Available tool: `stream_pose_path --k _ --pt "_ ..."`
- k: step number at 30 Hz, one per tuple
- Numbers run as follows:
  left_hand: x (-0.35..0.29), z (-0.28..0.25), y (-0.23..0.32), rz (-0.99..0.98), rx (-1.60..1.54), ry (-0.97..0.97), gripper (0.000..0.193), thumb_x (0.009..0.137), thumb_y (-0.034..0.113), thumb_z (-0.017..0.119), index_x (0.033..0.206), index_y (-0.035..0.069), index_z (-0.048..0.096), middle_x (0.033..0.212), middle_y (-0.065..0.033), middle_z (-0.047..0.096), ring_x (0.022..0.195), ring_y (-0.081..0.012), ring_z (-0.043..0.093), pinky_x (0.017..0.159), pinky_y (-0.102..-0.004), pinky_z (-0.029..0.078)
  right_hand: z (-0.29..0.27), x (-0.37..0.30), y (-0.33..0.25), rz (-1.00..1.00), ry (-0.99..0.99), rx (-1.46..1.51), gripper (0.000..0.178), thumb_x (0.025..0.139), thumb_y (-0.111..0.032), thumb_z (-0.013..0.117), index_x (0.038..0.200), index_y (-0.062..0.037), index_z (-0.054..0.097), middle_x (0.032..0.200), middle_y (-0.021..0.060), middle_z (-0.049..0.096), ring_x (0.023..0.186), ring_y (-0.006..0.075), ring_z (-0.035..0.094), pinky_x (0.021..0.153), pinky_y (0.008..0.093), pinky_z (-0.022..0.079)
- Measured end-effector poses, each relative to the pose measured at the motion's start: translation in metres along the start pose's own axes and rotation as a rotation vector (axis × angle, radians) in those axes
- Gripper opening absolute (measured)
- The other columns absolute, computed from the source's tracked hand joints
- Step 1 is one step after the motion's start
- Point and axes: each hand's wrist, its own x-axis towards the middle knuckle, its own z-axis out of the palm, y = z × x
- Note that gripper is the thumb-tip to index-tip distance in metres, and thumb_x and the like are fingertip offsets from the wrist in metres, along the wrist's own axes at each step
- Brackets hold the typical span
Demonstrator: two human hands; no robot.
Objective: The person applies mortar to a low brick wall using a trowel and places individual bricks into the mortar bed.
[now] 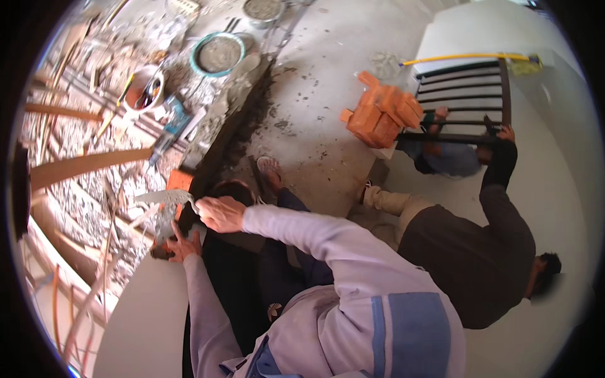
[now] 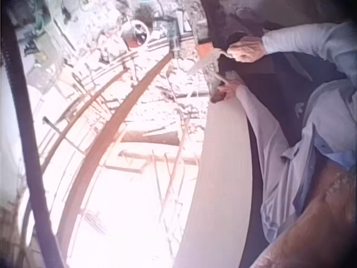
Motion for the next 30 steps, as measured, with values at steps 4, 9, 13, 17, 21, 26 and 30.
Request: stream_pose_path --k 4,9,13,17,21,26,30 --pt "-0.011 0.000 -0.001 0.071 -0.048 0.098 0.089 0.083 0.050 0.067 0.154 0.037 0.013 0.150 -0.0254 0.028 0.142 -0.0411 0.024 0.104 -0.0731 0.019 -0.084 -0.084 -0.004 0.330 0.336 0.029 0.026 0.079 -0.019 0.069 0.094 -0.0052 0.053 0.084 0.0187 0.060 0.079 0.0402 0.061 0.065 0.0471 0.048" --pt "-0.021 0.057 -0.045 0.589 -0.287 0.381 0.054 0.086 0.027 0.068 0.132 0.006 0.049 0.149 -0.0241 0.033 0.141 -0.0449 0.025 0.110 -0.0574 0.028 -0.166 -0.205 0.109 0.850 0.616 -0.129 0.021 0.072 -0.016 0.069 0.086 -0.0044 0.059 0.078 0.0184 0.064 0.078 0.0409 0.063 0.070 0.0484 0.049" --pt "-0.104 0.054 0.025 0.698 -0.202 0.037 0.021 0.079 0.015 0.072 0.089 0.004 0.056 0.144 -0.0261 0.039 0.138 -0.0467 0.029 0.110 -0.0502 0.032 -0.262 -0.311 0.229 1.231 0.718 -0.285 0.041 0.073 -0.027 0.074 0.107 -0.0054 0.061 0.093 0.0195 0.066 0.091 0.0403 0.063 0.080 0.0469 0.051" --pt "-0.112 0.093 0.096 0.669 -0.281 -0.337 0.030 0.075 0.019 0.077 0.095 0.004 0.061 0.128 -0.0242 0.052 0.127 -0.0418 0.044 0.106 -0.0483 0.037 -0.356 -0.346 0.351 1.358 0.971 -0.258 0.065 0.073 -0.026 0.079 0.127 0.0000 0.054 0.125 0.0207 0.059 0.114 0.0360 0.057 0.096 0.0427 0.046" --pt "-0.116 0.114 0.209 0.592 -0.288 -0.568 0.039 0.077 0.022 0.079 0.108 0.003 0.065 0.115 -0.0158 0.064 0.105 -0.0267 0.063 0.094 -0.0371 0.049 -0.429 -0.326 0.462 1.392 1.291 0.072 0.076 0.075 -0.033 0.081 0.136 -0.0025 0.048 0.132 0.0169 0.055 0.118 0.0344 0.055 0.099 0.0426 0.045" --pt "-0.145 0.150 0.355 0.568 -0.382 -0.663 0.040 0.080 0.024 0.076 0.112 0.004 0.065 0.113 -0.0130 0.066 0.105 -0.0240 0.064 0.094 -0.0353 0.049 -0.460 -0.336 0.562 1.557 1.115 -0.009 0.084 0.069 -0.046 0.082 0.132 0.0002 0.051 0.129 0.0202 0.054 0.116 0.0346 0.054 0.099 0.0425 0.044" --pt "-0.184 0.162 0.458 0.434 -0.495 -0.887 0.039 0.084 0.027 0.074 0.112 0.002 0.065 0.110 -0.0110 0.068 0.104 -0.0196 0.064 0.092 -0.0317 0.049 -0.460 -0.368 0.618 1.480 1.414 -0.152 0.085 0.069 -0.046 0.083 0.131 0.0025 0.049 0.126 0.0183 0.056 0.114 0.0346 0.056 0.096 0.0438 0.046"
